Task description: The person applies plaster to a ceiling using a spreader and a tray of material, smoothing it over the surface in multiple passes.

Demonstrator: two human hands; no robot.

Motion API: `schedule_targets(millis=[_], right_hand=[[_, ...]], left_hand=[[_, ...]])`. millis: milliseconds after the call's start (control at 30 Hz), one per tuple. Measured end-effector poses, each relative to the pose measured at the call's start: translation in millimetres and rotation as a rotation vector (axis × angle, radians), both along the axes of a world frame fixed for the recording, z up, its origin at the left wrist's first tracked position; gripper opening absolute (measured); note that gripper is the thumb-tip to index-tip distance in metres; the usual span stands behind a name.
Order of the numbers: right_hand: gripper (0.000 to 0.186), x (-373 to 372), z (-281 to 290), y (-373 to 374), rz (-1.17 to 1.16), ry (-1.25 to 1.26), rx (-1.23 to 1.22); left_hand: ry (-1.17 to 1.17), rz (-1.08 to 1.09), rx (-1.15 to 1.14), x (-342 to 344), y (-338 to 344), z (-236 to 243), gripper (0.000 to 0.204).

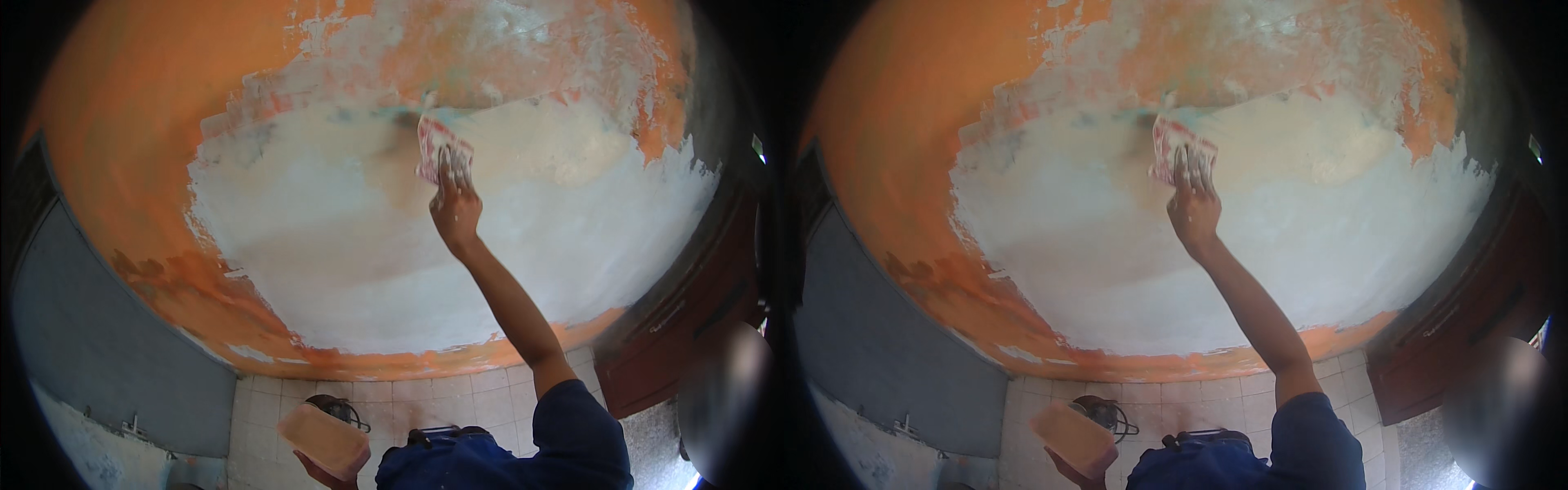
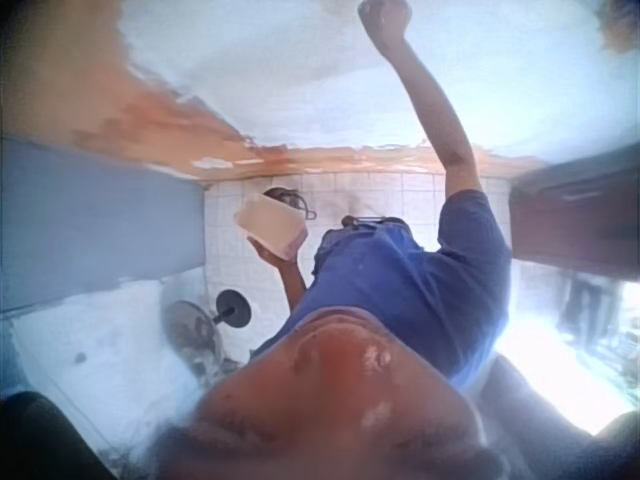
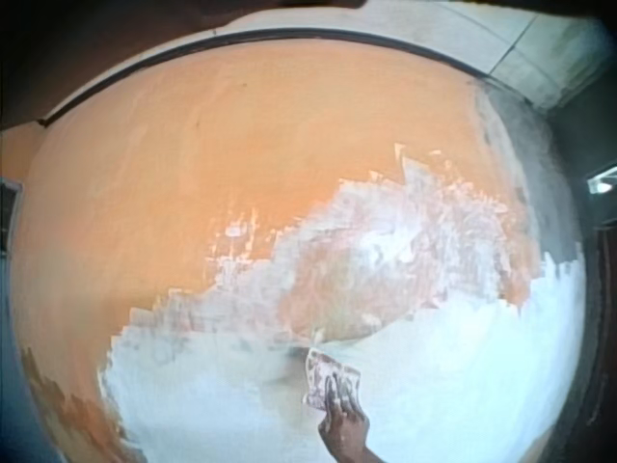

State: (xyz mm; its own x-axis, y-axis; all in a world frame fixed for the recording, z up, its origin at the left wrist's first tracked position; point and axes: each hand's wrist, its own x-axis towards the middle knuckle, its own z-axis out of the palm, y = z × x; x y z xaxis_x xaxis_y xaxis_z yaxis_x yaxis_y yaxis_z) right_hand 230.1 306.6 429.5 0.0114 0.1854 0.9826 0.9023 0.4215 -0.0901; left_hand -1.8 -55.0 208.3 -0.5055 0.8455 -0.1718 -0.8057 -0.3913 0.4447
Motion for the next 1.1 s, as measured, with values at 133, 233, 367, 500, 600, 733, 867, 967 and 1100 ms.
schedule_targets(millis=[133, 233, 367, 500, 600, 733, 867, 967, 1100], right_hand=[[0.063, -19.5, 32.7, 20.2, 0.039, -0.117, 0.153], [0.058, -45.0, 15.8, 53.7, -0.108, -0.227, 0.049], [0.049, -83.1, -34.5, 60.5, -0.056, -0.344, -0.152], [0.041, -106.1, -117.8, 23.0, 0.135, -0.4, -0.416], [0.04, -109.6, -151.1, -11.6, 0.33, -0.374, -0.573], [0.041, -75.8, -82.5, -15.2, 0.296, -0.195, -0.274], [0.045, -58.2, 53.5, 3.1, 0.133, -0.108, 0.062], [0.042, -67.5, 71.5, 37.6, -0.041, -0.235, 0.028], [0.039, -104.1, -13.5, 64.4, -0.029, -0.378, -0.14]], left_hand=[[0.092, 0.011, 0.018, 4.4, 3.7, 3.5, 0.062], [0.142, -0.018, 0.044, 3.2, 10.0, 2.0, 0.062], [0.196, 0.018, 0.064, -0.4, 22.7, 3.6, 0.061], [0.032, -0.087, 0.078, 8.5, 23.0, 13.1, 0.06], [0.235, 0.002, 0.027, 5.6, 19.0, 11.7, 0.062], [0.101, -0.054, 0.066, 1.9, 9.9, 5.2, 0.066], [-0.114, -0.029, 0.037, -14.2, -9.4, -24.0, 0.073], [-0.035, 0.001, 0.02, -6.6, 7.6, -9.4, 0.067], [-0.008, -0.042, 0.099, 0.1, 30.2, 1.5, 0.064]])
